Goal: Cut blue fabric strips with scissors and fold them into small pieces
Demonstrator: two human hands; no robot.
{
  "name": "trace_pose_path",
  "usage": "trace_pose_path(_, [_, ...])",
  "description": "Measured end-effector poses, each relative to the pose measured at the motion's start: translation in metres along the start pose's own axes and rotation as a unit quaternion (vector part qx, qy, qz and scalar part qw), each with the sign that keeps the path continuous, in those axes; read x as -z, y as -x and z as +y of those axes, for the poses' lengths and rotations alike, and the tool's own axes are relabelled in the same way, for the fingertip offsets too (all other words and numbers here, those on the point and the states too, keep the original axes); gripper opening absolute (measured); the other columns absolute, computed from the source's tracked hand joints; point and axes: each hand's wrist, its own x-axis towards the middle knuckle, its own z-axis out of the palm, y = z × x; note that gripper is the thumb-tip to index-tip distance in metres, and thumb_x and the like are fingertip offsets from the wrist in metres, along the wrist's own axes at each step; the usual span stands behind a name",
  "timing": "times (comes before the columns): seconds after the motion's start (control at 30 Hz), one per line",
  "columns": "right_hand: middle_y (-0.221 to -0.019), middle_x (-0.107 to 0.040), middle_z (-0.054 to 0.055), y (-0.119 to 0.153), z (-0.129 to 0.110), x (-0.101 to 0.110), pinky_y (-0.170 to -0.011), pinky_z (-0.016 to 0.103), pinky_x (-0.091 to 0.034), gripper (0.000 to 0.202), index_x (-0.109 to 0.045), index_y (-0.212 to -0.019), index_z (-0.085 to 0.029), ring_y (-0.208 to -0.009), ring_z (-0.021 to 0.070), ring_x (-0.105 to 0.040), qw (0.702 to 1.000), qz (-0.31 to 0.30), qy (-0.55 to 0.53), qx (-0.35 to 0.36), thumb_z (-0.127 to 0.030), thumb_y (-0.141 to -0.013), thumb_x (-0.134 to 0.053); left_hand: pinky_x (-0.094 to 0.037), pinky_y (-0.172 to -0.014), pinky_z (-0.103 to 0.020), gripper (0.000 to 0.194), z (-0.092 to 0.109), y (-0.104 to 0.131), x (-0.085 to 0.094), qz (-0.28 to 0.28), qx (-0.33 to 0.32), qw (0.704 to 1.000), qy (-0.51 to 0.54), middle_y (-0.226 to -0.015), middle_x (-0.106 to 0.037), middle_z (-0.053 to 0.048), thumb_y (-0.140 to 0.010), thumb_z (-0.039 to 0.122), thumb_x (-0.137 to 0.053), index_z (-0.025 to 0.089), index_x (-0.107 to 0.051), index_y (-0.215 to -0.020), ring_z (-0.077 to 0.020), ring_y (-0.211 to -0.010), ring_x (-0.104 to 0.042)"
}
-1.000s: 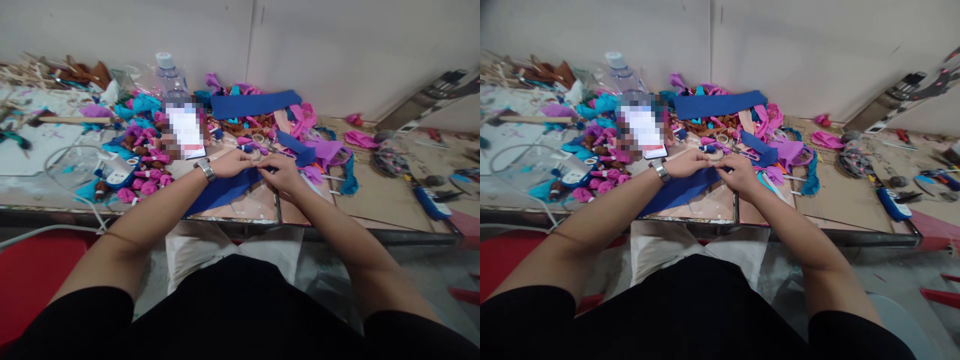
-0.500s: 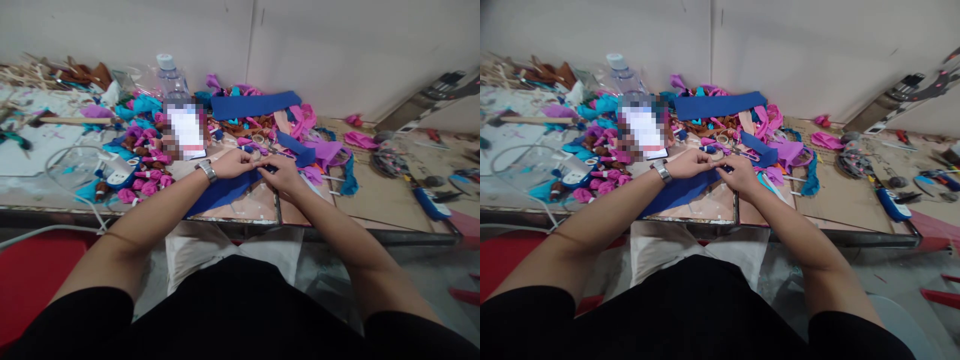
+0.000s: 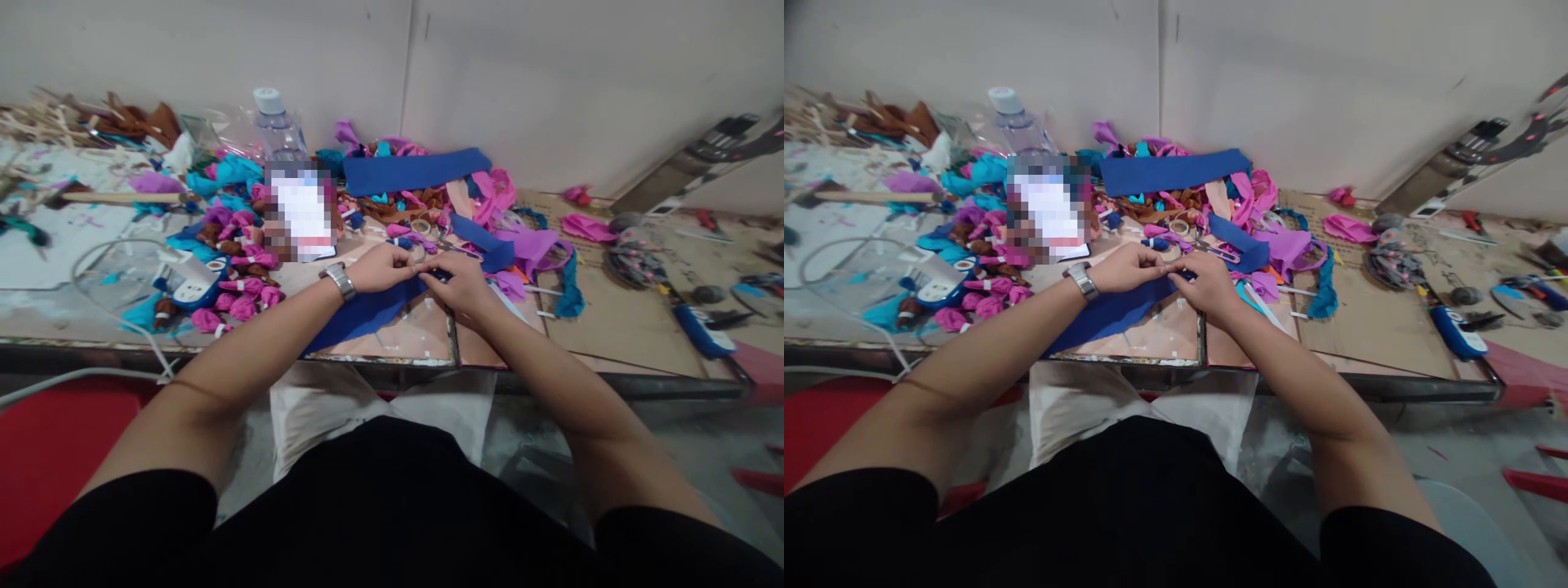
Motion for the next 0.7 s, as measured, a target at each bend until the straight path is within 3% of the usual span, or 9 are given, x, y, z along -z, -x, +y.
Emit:
trace_pose_path(0.4, [-0.1,-0.083,0.007,-0.0003,0.0046,-0.0024,-0.091,0.043,-0.056,0.007,-0.08,-0.093,-0.024,-0.096,0.0277,-0.075,1.0,-0.011,0.013,-0.002,-0.025,-0.091,-0.074,-0.032,-0.062,-0.028,0.045,0.0035,0.0018,-0.0021,0.01,0.006,1.0,-0.007,-0.067,-0.058,0.0,-0.093,0.055,-0.06,0.014,-0.072,-0.077,-0.0116,-0.063,-0.043])
trace_pose_path(0.7, [-0.097,-0.082,0.007,0.0005,0.0035,-0.0035,-0.088,0.041,-0.055,0.006,-0.079,-0.093,-0.023,-0.093,0.027,-0.075,0.999,-0.015,0.016,-0.023,-0.024,-0.091,-0.074,-0.031,-0.062,-0.028,0.04,0.0062,0.0036,-0.0043,0.021,-0.012,0.998,-0.057,-0.066,-0.059,0.0,-0.096,0.048,-0.058,0.015,-0.068,-0.075,-0.0119,-0.062,-0.046])
